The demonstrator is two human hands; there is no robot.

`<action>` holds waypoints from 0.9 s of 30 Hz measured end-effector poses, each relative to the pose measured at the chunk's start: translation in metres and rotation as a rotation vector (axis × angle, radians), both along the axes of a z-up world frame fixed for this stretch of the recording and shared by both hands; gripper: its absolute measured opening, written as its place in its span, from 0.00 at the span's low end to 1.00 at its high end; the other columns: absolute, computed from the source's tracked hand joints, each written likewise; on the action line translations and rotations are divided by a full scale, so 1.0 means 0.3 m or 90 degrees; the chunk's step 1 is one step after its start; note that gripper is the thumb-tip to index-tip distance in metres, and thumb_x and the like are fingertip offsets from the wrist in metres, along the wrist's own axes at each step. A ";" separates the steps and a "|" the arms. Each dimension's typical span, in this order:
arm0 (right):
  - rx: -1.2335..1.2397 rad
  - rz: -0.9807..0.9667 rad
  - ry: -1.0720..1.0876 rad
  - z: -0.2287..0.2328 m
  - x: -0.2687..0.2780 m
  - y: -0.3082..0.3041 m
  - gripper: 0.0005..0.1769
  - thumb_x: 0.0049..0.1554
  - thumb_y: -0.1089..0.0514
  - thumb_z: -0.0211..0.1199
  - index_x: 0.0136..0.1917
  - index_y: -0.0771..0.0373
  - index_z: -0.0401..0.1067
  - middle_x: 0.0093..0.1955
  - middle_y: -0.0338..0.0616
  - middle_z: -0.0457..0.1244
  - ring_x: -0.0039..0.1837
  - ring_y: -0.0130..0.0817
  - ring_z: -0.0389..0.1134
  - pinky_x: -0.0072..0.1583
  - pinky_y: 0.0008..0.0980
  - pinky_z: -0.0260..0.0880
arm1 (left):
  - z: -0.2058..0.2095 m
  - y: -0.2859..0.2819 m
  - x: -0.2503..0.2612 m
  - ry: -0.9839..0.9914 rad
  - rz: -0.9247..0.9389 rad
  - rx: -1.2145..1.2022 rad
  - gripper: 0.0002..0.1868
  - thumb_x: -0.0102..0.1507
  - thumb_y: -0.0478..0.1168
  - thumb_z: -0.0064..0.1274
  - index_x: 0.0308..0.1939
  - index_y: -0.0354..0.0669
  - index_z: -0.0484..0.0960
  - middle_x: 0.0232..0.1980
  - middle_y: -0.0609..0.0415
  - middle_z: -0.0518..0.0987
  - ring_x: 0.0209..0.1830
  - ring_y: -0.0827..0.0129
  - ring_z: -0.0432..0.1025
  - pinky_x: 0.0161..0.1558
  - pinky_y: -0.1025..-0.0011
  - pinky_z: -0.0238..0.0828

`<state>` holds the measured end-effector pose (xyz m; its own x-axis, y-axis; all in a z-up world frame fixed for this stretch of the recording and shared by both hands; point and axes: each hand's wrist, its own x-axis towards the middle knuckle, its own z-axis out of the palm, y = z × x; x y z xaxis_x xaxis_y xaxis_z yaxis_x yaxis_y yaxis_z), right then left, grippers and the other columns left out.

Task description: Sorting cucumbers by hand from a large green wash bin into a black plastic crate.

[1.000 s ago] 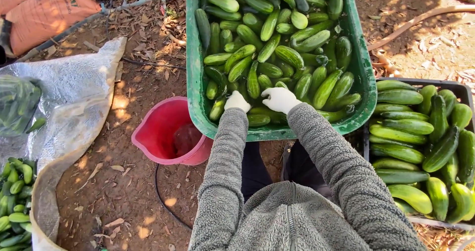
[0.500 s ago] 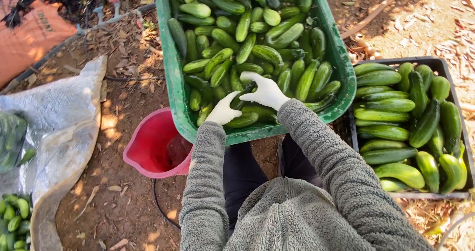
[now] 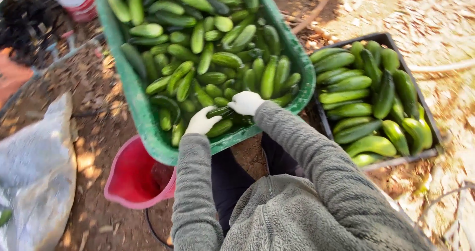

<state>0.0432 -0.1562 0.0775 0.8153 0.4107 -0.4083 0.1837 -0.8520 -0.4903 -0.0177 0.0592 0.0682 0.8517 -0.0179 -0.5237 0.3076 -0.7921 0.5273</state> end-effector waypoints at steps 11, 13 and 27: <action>0.024 -0.046 0.009 -0.202 0.010 -0.018 0.24 0.60 0.38 0.53 0.53 0.53 0.81 0.51 0.47 0.72 0.61 0.48 0.73 0.61 0.48 0.72 | -0.095 -0.007 0.036 0.008 0.057 0.006 0.29 0.64 0.66 0.53 0.66 0.63 0.77 0.69 0.52 0.75 0.73 0.60 0.65 0.73 0.60 0.61; 0.031 -0.046 0.018 -0.265 0.022 -0.007 0.22 0.61 0.39 0.52 0.54 0.52 0.80 0.52 0.48 0.72 0.61 0.49 0.72 0.62 0.48 0.71 | -0.071 -0.023 0.026 0.009 0.077 -0.010 0.30 0.64 0.63 0.56 0.67 0.60 0.76 0.70 0.51 0.74 0.73 0.59 0.64 0.73 0.59 0.61; 0.319 -0.071 0.174 0.114 -0.054 -0.145 0.25 0.49 0.53 0.67 0.60 0.62 0.77 0.58 0.60 0.70 0.64 0.54 0.70 0.65 0.47 0.70 | 0.047 -0.053 0.001 -0.058 -0.044 0.014 0.39 0.54 0.44 0.68 0.70 0.56 0.74 0.72 0.48 0.73 0.75 0.56 0.63 0.75 0.57 0.61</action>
